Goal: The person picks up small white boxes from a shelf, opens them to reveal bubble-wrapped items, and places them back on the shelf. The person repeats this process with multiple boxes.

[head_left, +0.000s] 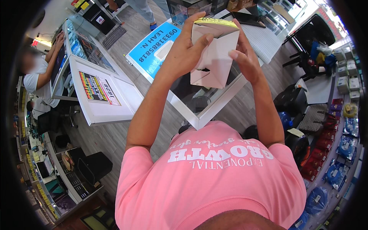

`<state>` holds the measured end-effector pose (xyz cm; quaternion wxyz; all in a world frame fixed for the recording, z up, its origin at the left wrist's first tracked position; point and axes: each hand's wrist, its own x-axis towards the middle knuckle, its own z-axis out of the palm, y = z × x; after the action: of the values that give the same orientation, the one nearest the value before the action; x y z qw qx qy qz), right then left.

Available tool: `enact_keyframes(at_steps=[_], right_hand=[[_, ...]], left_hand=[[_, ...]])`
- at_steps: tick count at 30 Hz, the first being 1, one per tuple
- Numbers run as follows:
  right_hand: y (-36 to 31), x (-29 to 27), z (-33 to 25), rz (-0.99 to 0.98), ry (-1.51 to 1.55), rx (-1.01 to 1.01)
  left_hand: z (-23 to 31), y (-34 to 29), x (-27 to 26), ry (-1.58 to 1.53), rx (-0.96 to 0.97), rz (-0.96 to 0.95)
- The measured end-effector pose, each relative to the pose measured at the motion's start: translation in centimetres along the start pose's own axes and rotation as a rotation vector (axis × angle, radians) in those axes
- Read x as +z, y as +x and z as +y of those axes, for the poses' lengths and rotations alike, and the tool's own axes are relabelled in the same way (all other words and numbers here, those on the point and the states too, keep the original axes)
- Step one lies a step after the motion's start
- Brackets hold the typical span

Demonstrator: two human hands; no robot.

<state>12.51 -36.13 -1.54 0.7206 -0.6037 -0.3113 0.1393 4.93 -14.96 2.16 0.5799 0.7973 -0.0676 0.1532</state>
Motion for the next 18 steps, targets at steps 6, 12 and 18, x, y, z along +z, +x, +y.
enact_keyframes(at_steps=[6, 12, 18], right_hand=[[-0.9, 2.8, -0.4, 0.276, -0.640, -0.248], [-0.6, 5.9, -1.4, 0.290, -0.930, -0.249], [2.0, 5.1, -3.5, 0.092, -0.975, -0.080]], left_hand=[[-1.8, 0.7, 0.6, -0.019, -0.021, 0.108], [-1.8, 1.1, 1.2, 0.061, -0.022, 0.210], [-1.8, 1.4, 0.1, 0.108, -0.030, 0.179]])
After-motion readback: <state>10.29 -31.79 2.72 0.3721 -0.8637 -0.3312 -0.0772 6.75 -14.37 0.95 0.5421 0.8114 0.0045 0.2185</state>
